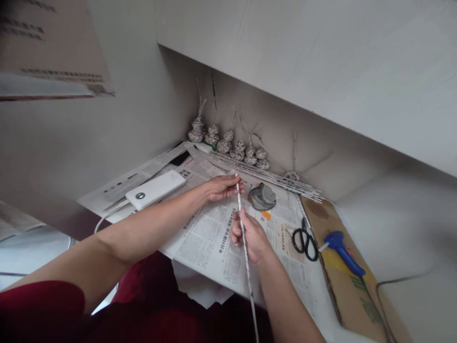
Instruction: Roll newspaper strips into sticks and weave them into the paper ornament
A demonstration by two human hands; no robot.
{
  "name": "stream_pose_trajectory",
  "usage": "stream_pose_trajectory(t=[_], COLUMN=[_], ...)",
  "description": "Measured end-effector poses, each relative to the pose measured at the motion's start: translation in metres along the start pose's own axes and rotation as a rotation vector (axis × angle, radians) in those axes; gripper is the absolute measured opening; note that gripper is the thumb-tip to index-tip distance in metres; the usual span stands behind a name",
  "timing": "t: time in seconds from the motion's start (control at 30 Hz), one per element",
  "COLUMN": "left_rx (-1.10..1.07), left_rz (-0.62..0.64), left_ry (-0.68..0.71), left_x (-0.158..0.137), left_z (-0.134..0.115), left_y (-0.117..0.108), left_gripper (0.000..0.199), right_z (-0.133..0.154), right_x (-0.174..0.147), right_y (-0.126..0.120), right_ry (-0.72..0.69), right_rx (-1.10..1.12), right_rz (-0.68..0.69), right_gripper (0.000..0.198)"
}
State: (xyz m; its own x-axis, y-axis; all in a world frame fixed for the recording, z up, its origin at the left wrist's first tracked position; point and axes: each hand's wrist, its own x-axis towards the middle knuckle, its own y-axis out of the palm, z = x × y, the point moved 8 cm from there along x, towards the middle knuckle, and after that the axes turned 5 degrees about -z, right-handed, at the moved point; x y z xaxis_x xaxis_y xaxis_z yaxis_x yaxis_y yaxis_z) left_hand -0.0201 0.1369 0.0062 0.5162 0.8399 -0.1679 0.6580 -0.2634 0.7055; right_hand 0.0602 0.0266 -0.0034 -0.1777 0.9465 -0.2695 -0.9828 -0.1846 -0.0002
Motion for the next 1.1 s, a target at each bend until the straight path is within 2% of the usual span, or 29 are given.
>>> stream_pose_trajectory(t=[0.1, 0.17, 0.2, 0.33, 0.43, 0.53, 0.6, 0.67, 0.73, 0.77, 0.83, 0.93, 1.0, 1.03, 1.1], left_rx=[0.024, 0.012, 0.002, -0.039, -0.045, -0.029, -0.021, -0.013, -0.003, 0.001, 0.000, -0.023, -0.034, -0.036, -0.029], left_rz=[-0.017, -0.011, -0.004, 0.035, 0.067, 0.070, 0.049, 0.027, 0.013, 0.009, 0.005, 0.024, 0.039, 0.041, 0.030], left_ry=[0.018, 0.034, 0.037, 0.047, 0.049, 0.035, 0.034, 0.038, 0.040, 0.038, 0.028, 0.014, 0.010, 0.011, 0.015], left_x=[0.001, 0.002, 0.003, 0.003, 0.001, -0.002, -0.002, -0.002, -0.001, 0.000, 0.000, -0.001, -0.002, -0.003, -0.004], left_z=[0.000, -0.001, -0.001, -0.001, -0.001, 0.000, 0.000, 0.000, 0.001, 0.001, 0.002, 0.002, 0.002, 0.002, 0.002], left_y=[-0.002, -0.002, -0.002, 0.000, 0.004, 0.006, 0.005, 0.003, 0.001, 0.001, 0.000, 0.002, 0.005, 0.006, 0.006], left_gripper=[0.015, 0.015, 0.016, 0.018, 0.017, 0.016, 0.015, 0.014, 0.012, 0.012, 0.012, 0.016, 0.018, 0.018, 0.017], right_z=[0.010, 0.015, 0.013, 0.007, 0.006, 0.002, 0.009, 0.024, 0.036, 0.036, 0.026, 0.007, 0.005, 0.005, 0.004], right_x=[0.005, 0.006, 0.007, 0.002, 0.001, 0.007, 0.011, 0.009, 0.006, 0.006, 0.009, 0.011, 0.008, 0.007, 0.008], right_y=[-0.015, -0.017, -0.015, 0.009, 0.013, 0.001, -0.015, -0.026, -0.027, -0.027, -0.025, -0.007, 0.006, 0.009, 0.005], right_ry=[-0.147, -0.167, -0.132, 0.052, 0.081, 0.039, -0.086, -0.276, -0.410, -0.413, -0.297, -0.058, 0.012, 0.026, 0.013], right_rx=[-0.346, -0.342, -0.256, 0.216, 0.324, 0.128, -0.160, -0.494, -0.707, -0.719, -0.538, -0.025, 0.215, 0.265, 0.211], right_rz=[-0.199, -0.227, -0.185, 0.129, 0.186, 0.058, -0.116, -0.288, -0.379, -0.383, -0.311, -0.045, 0.107, 0.144, 0.101], right_gripper=[0.036, 0.036, 0.035, 0.030, 0.030, 0.035, 0.038, 0.035, 0.032, 0.031, 0.033, 0.031, 0.029, 0.029, 0.031])
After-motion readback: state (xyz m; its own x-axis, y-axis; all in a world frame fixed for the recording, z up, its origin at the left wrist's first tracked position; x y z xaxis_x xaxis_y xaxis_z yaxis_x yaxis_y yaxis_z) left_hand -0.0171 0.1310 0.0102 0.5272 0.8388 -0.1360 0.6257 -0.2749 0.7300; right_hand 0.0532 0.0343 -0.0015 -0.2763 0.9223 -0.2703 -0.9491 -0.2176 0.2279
